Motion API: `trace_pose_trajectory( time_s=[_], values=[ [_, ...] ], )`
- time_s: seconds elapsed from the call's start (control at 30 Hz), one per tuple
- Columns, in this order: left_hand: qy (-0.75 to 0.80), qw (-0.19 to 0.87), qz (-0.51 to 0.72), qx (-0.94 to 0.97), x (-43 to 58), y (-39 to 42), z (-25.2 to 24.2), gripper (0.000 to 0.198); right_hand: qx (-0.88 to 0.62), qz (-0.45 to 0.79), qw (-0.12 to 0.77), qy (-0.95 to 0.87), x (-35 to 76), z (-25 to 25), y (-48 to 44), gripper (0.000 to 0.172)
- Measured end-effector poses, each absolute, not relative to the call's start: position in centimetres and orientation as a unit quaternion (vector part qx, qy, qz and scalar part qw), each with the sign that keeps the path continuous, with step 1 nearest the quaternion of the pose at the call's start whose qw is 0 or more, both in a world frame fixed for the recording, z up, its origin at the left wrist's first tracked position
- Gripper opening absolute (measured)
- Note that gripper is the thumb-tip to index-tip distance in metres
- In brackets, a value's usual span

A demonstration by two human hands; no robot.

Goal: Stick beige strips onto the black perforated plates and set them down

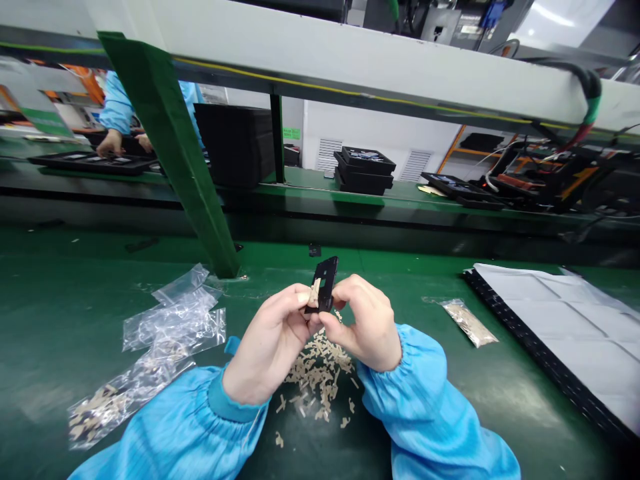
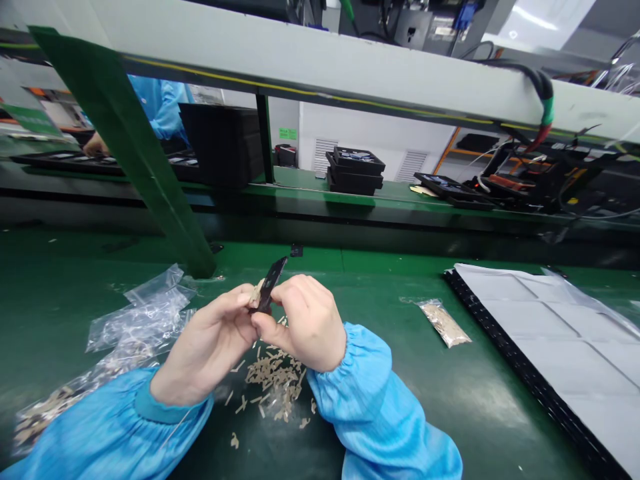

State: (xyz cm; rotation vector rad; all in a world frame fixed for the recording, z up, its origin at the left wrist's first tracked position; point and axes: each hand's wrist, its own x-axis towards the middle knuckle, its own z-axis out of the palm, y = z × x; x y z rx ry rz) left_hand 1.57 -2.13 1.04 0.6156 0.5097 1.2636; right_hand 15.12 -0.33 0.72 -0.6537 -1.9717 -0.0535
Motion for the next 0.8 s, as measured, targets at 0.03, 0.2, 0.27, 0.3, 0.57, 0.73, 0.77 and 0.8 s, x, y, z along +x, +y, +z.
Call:
trace_pose_trajectory(
  time_s=[0.03,0.2,0.27,0.3,0.57,0.73,0.77,0.8],
  values=[
    [0.236,0.732,0.576,0.278,1.6,-2.2,1.1,0.012,-0.272,-0.037,0.505,-0.818,15.1,0.6,-0.3,0.014],
    [0.240,0.729,0.569,0.294,1.4,-2.3,1.5,0.014,-0.258,-0.021,0.499,-0.827,15.3,0.9,-0.1,0.020],
    [0.225,0.730,0.565,0.313,1.2,-2.3,1.7,0.017,-0.220,0.022,0.496,-0.839,15.4,1.2,-0.3,0.021],
    [0.219,0.728,0.566,0.320,1.1,-2.4,1.7,0.017,-0.203,0.044,0.499,-0.841,15.5,1.3,-0.4,0.022],
    [0.194,0.691,0.587,0.374,0.7,-2.5,1.7,0.016,-0.188,0.151,0.521,-0.819,15.7,2.0,-1.8,0.022],
    [0.185,0.688,0.587,0.385,0.7,-2.4,1.7,0.016,-0.201,0.222,0.513,-0.805,15.7,2.8,-2.5,0.017],
    [0.188,0.687,0.585,0.388,0.8,-2.4,1.7,0.015,-0.207,0.241,0.507,-0.801,15.6,2.8,-2.5,0.014],
    [0.191,0.685,0.583,0.392,0.8,-2.4,1.7,0.015,-0.213,0.260,0.500,-0.798,15.6,2.8,-2.6,0.012]
  ],
)
